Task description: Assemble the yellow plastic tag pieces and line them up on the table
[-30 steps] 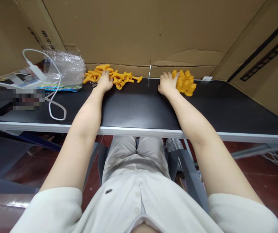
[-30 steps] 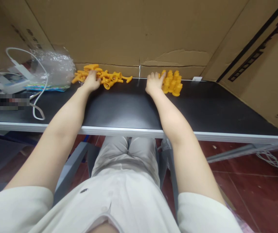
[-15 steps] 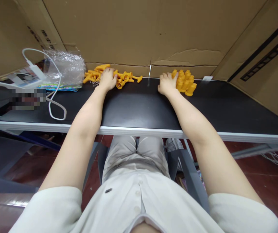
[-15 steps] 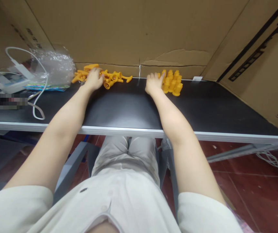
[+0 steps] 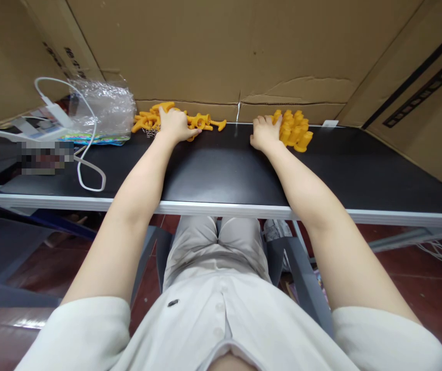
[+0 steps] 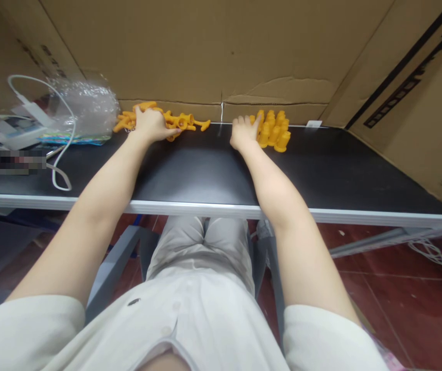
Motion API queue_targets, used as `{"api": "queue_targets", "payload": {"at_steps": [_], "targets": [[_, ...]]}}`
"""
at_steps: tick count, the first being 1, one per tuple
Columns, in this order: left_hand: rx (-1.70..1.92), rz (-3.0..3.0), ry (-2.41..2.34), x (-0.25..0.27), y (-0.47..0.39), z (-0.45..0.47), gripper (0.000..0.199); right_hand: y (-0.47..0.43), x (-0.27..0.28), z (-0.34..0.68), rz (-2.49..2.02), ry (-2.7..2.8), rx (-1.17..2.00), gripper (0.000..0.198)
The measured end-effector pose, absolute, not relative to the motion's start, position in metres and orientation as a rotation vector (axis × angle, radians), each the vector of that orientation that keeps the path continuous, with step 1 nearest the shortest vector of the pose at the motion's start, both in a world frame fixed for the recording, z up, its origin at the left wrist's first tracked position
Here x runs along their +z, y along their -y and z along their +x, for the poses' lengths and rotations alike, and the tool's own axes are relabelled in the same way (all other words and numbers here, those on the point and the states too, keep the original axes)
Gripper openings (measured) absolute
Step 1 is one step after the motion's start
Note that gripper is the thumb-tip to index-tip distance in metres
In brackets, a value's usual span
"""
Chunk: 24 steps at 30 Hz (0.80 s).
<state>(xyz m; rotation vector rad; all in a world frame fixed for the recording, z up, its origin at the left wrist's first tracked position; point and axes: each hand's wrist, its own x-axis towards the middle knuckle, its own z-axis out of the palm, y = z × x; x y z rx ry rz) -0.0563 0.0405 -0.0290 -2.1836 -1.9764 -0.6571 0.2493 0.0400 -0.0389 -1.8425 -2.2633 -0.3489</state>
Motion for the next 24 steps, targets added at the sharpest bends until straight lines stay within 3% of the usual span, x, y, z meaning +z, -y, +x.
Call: {"api": "queue_targets", "payload": {"at_steps": [4, 9, 18, 24], "targets": [[-0.643, -2.107, 2.022, -0.030, -0.041, -0.053, 0.058, -0.039, -0.038, 0.250, -1.857, 2.259, -0.326, 0.064], [-0.428, -2.149, 2.071, -0.027, -0.032, -0.049, 0.039, -0.039, -0.038, 0.250, -1.831, 2.264, -0.336, 0.066], [-0.947, -2.091, 1.950, -0.019, -0.025, -0.035, 0.040, -0.022, -0.023, 0.236, -1.795, 2.261, -0.291, 0.055], [-0.942, -2.133, 1.913, -0.004, -0.005, -0.012, 0.048, -0.011, -0.012, 0.218, -1.555, 2.180, -0.095, 0.050]]}}
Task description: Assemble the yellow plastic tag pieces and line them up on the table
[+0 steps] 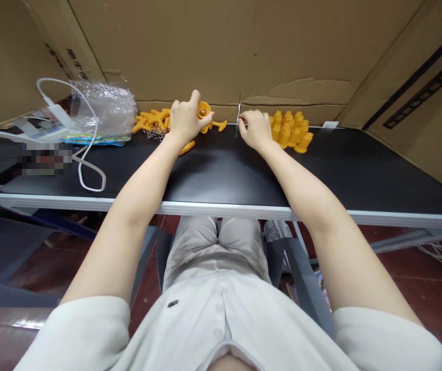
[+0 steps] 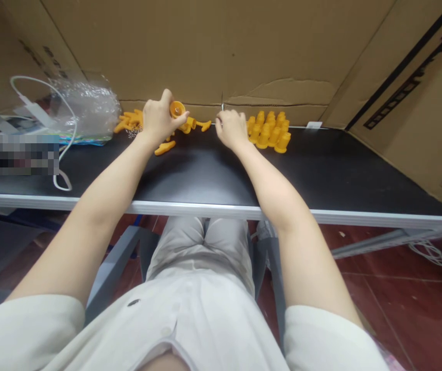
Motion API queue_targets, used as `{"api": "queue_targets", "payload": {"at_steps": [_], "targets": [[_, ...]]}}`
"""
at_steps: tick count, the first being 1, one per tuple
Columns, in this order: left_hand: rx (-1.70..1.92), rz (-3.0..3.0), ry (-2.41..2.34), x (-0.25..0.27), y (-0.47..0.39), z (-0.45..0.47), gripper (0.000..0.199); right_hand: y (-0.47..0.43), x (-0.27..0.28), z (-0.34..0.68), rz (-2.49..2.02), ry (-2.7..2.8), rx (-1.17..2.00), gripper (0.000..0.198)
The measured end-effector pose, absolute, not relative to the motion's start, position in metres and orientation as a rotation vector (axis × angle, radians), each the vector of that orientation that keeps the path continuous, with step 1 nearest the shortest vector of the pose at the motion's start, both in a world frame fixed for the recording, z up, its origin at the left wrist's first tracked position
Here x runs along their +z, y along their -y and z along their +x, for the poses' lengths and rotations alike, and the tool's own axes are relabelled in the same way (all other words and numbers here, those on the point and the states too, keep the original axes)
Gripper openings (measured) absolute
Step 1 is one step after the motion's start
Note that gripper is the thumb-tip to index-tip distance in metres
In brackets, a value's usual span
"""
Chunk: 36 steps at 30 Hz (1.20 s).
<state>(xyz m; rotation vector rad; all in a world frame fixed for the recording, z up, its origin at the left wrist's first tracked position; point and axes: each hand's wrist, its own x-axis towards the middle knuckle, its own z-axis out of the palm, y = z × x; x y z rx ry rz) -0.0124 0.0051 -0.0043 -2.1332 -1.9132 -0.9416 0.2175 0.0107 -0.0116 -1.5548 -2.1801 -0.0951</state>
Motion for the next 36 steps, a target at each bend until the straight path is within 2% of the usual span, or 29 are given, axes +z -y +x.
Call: {"api": "queue_targets", "payload": {"at_steps": [2, 5, 8, 14, 17, 22, 26, 31, 36], "targets": [[-0.911, -2.177, 1.847, -0.002, 0.002, -0.004, 0.048, -0.010, -0.012, 0.207, -1.421, 2.112, 0.173, 0.050], [-0.890, -2.299, 1.676, -0.004, 0.007, 0.006, 0.043, -0.011, -0.017, 0.193, -1.194, 1.902, 0.646, 0.066], [-0.860, -2.446, 1.485, -0.012, 0.006, 0.012, 0.046, -0.014, -0.021, 0.187, -1.046, 1.709, 0.854, 0.071], [-0.877, -2.644, 1.228, -0.033, -0.014, 0.008, 0.067, -0.027, -0.029, 0.201, -1.089, 1.606, 0.941, 0.053], [-0.829, -2.705, 1.181, -0.039, -0.022, 0.005, 0.066, -0.035, -0.033, 0.208, -1.124, 1.593, 0.993, 0.039], [-0.835, -2.616, 1.261, -0.033, -0.021, -0.002, 0.069, -0.039, -0.035, 0.201, -1.122, 1.550, 0.949, 0.038], [-0.954, -2.460, 1.413, -0.029, -0.025, -0.018, 0.068, -0.035, -0.032, 0.187, -1.022, 1.512, 0.960, 0.023], [-1.023, -2.368, 1.619, -0.036, -0.038, -0.038, 0.054, -0.029, -0.026, 0.188, -0.937, 1.598, 0.935, 0.031], [-1.138, -2.270, 1.645, -0.030, -0.032, -0.044, 0.056, -0.029, -0.028, 0.196, -0.895, 1.725, 0.886, 0.054]]}}
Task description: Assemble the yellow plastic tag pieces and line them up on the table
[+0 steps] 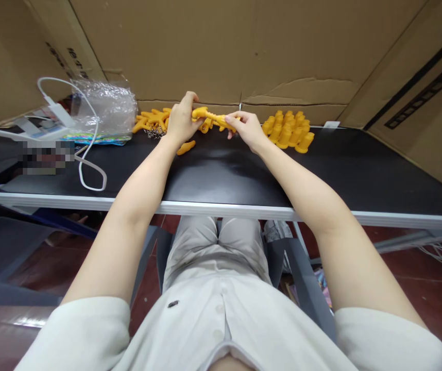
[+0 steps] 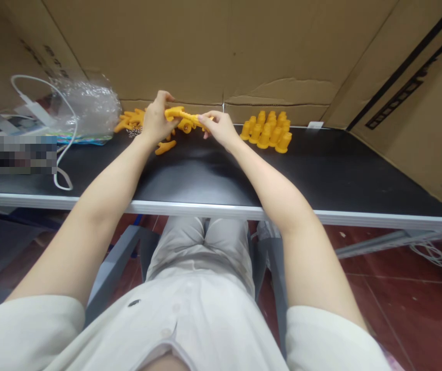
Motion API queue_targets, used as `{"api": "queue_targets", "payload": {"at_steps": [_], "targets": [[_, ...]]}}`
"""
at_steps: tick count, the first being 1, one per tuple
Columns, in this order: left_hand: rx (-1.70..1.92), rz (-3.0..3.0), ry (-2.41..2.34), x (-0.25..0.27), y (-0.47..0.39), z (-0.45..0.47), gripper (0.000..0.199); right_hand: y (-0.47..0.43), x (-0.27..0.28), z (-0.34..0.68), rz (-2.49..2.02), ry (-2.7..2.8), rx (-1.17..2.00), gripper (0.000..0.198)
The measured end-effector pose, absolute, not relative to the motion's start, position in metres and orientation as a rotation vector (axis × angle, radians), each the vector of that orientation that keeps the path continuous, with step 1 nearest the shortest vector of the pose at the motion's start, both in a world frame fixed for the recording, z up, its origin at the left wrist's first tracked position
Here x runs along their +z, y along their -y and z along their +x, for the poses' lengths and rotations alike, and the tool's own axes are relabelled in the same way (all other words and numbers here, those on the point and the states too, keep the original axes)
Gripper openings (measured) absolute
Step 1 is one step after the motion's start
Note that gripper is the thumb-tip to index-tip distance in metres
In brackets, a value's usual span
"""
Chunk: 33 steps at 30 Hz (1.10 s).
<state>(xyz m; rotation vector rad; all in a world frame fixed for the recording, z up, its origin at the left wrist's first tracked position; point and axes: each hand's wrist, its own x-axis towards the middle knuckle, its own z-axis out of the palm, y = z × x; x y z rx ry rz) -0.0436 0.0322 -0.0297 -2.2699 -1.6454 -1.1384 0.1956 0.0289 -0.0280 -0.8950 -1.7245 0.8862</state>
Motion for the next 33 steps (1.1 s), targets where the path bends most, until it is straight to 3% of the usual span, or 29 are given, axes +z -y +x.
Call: {"api": "queue_targets", "payload": {"at_steps": [4, 8, 15, 23, 33], "targets": [[-1.134, -2.364, 1.542, -0.022, -0.025, -0.040, 0.060, -0.041, -0.036, 0.200, -0.898, 1.809, 0.753, 0.067], [-0.980, -2.487, 1.525, -0.024, -0.022, -0.033, 0.063, -0.051, -0.040, 0.214, -0.899, 2.059, 0.367, 0.070], [-0.692, -2.361, 1.709, -0.022, -0.014, -0.023, 0.053, -0.035, -0.036, 0.219, -1.027, 2.499, -0.186, 0.045], [-0.713, -2.382, 1.720, -0.013, 0.003, -0.006, 0.051, -0.028, -0.030, 0.214, -1.212, 2.452, -0.365, 0.038], [-0.750, -2.314, 1.680, -0.014, -0.001, -0.007, 0.051, -0.030, -0.032, 0.218, -1.141, 2.495, -0.275, 0.040]]}}
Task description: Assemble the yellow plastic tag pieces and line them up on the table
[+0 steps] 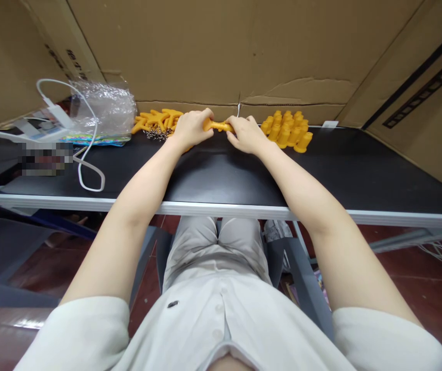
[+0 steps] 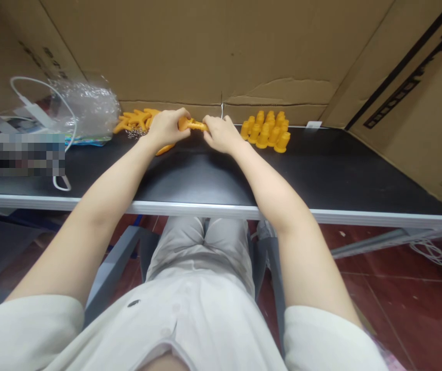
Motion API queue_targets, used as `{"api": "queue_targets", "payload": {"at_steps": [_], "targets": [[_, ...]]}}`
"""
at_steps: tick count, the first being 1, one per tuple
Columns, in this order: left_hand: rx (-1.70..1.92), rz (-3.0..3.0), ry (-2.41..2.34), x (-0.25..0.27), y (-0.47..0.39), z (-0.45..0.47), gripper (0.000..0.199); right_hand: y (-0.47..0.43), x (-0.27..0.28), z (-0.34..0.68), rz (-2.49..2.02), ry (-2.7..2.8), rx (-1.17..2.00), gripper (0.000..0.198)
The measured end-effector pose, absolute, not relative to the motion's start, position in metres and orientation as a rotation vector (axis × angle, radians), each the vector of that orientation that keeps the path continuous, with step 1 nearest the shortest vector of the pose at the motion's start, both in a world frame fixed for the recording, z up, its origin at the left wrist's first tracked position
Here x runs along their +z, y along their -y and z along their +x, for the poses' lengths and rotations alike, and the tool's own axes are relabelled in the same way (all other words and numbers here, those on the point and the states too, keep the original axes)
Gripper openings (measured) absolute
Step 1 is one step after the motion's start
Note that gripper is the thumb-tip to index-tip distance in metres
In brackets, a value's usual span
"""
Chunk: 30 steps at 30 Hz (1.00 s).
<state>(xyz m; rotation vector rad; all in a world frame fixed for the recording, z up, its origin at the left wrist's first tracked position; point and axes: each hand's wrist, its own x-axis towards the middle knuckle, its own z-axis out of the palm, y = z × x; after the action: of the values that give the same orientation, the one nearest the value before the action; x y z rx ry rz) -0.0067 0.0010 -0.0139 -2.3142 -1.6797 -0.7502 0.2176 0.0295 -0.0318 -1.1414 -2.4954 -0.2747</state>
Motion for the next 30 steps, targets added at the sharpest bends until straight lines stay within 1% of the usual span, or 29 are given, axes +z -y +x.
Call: {"api": "queue_targets", "payload": {"at_steps": [6, 11, 16, 21, 25, 30], "targets": [[-0.753, -2.303, 1.733, -0.014, 0.001, -0.004, 0.051, -0.027, -0.026, 0.217, -1.133, 2.473, -0.366, 0.037], [-0.816, -2.322, 1.727, -0.016, -0.003, -0.006, 0.050, -0.017, -0.020, 0.215, -1.191, 2.471, -0.364, 0.045], [-0.822, -2.299, 1.747, -0.017, -0.003, -0.008, 0.051, -0.016, -0.022, 0.215, -1.156, 2.490, -0.326, 0.051], [-0.806, -2.287, 1.792, -0.015, -0.001, -0.005, 0.050, -0.018, -0.020, 0.218, -1.143, 2.466, -0.377, 0.047], [-0.871, -2.280, 1.806, -0.016, -0.004, -0.002, 0.044, -0.016, -0.010, 0.223, -1.096, 2.409, -0.454, 0.044], [-0.938, -2.421, 1.855, -0.016, -0.007, 0.004, 0.028, -0.016, -0.003, 0.229, -1.074, 2.368, -0.456, 0.047]]}}
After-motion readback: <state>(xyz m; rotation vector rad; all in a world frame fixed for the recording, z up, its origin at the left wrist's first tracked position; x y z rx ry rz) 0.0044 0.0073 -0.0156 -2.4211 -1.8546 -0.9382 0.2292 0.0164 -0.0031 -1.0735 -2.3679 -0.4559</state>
